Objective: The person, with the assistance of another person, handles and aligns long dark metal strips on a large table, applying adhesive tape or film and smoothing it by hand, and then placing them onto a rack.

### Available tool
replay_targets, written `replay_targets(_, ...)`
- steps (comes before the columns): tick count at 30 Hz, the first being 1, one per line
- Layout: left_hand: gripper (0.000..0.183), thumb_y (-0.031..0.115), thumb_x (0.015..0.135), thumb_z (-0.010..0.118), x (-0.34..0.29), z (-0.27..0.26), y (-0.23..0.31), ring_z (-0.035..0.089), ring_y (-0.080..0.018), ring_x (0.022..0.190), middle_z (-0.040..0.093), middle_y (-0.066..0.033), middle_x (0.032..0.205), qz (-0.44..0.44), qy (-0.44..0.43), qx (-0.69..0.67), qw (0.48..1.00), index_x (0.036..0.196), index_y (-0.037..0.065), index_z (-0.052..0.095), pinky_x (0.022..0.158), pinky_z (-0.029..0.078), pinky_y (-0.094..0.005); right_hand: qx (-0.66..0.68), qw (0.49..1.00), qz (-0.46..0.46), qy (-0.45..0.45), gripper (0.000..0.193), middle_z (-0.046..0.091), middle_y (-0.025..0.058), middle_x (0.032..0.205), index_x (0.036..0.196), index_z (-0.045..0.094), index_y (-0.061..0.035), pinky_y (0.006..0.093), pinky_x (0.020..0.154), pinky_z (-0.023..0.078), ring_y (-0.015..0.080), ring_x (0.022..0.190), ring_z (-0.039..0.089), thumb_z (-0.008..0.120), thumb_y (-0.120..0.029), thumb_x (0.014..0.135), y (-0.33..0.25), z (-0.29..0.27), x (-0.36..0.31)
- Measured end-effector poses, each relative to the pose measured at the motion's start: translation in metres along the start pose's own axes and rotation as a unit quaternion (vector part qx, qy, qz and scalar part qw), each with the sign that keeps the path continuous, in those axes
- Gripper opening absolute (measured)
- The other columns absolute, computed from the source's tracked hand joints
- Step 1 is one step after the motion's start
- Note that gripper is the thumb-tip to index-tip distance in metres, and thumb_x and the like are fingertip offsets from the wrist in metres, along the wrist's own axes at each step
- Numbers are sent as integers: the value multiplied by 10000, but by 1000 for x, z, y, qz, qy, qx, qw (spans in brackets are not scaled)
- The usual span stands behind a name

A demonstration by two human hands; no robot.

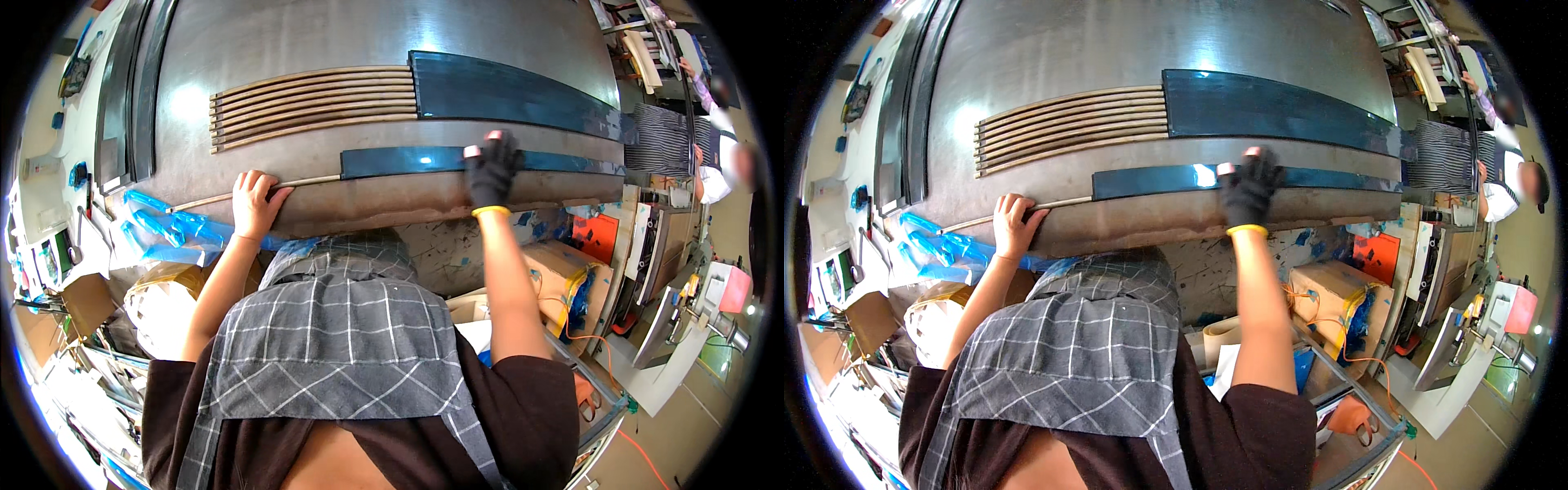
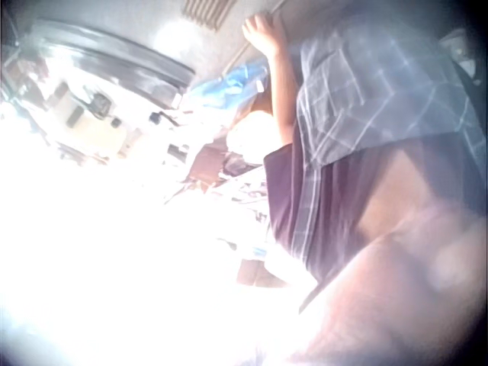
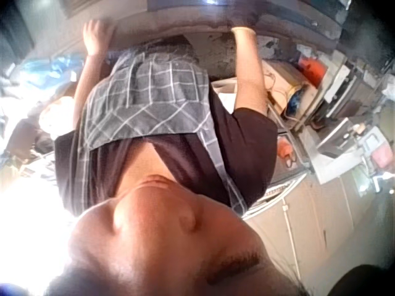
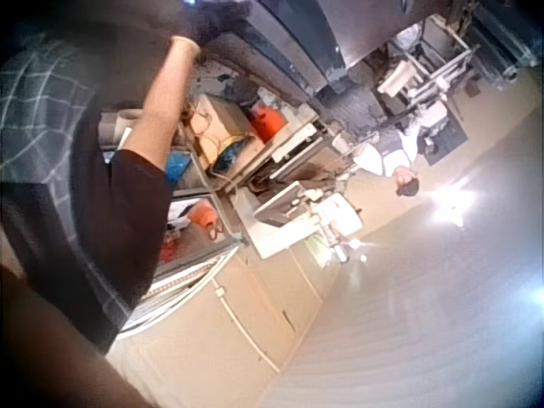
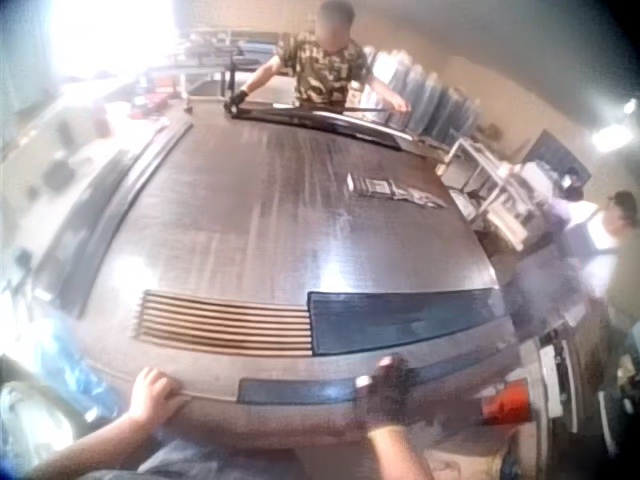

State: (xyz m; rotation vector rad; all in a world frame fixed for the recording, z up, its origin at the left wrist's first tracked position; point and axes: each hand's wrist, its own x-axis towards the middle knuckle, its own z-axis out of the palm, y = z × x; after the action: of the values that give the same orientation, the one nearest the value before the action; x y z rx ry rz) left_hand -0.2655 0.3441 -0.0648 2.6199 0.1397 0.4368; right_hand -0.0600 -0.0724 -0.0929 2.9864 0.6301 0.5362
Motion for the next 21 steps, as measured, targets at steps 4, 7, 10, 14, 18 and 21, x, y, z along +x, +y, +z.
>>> replay_targets(4, 257, 193, 690, 804, 1, -2, 5, 538, -298, 766, 573, -73, 784, 12, 12, 2, 1000, 776, 63, 600, 693, 452, -401, 199, 978, -58, -25, 944, 288, 303, 1446, 1439, 233, -16, 617, 1143, 97, 473, 1379, 240, 628, -576, 789, -142, -41, -2)
replay_targets(7, 261, 174, 679, 810, 2, 1, 6, 538, -301, 764, 576, -77, 791, 25, 22, 0, 999, 781, 54, 602, 678, 454, -405, 301, 948, -63, -78, 985, 244, 321, 1480, 1418, 286, 52, 622, 1142, 81, 474, 1403, 189, 623, -606, 768, -220, -55, -9)
replay_targets(10, 258, 181, 684, 807, 6, 4, 10, 537, -317, 787, 577, -94, 810, 34, 13, 13, 999, 781, 51, 606, 693, 451, -413, 321, 938, -68, -113, 995, 220, 314, 1507, 1394, 335, 93, 614, 1147, 74, 469, 1412, 172, 613, -623, 763, -241, -56, -9)
replay_targets(14, 231, 187, 720, 786, 4, 2, 11, 533, -335, 809, 569, -116, 811, 22, -30, 48, 998, 798, 36, 628, 726, 452, -430, 375, 922, -86, -48, 932, 266, 298, 1484, 1430, 300, 18, 603, 1144, 133, 461, 1403, 208, 621, -573, 785, -196, -56, -9)
replay_targets(18, 203, 156, 742, 767, 4, -5, 22, 552, -320, 840, 591, -107, 854, 24, -60, 86, 994, 849, 40, 639, 745, 463, -416, 248, 968, 21, 32, 970, 238, 287, 1503, 1466, 201, 22, 596, 1148, 131, 465, 1396, 225, 669, -504, 799, -34, -25, -5)
replay_targets(21, 177, 120, 752, 768, 13, -6, 24, 568, -326, 849, 601, -119, 851, 6, -110, 107, 988, 852, 25, 657, 745, 468, -417, 159, 985, 72, 0, 895, 235, 264, 1519, 1479, 200, -2, 566, 1159, 122, 431, 1425, 191, 597, -510, 858, 95, -12, -1)
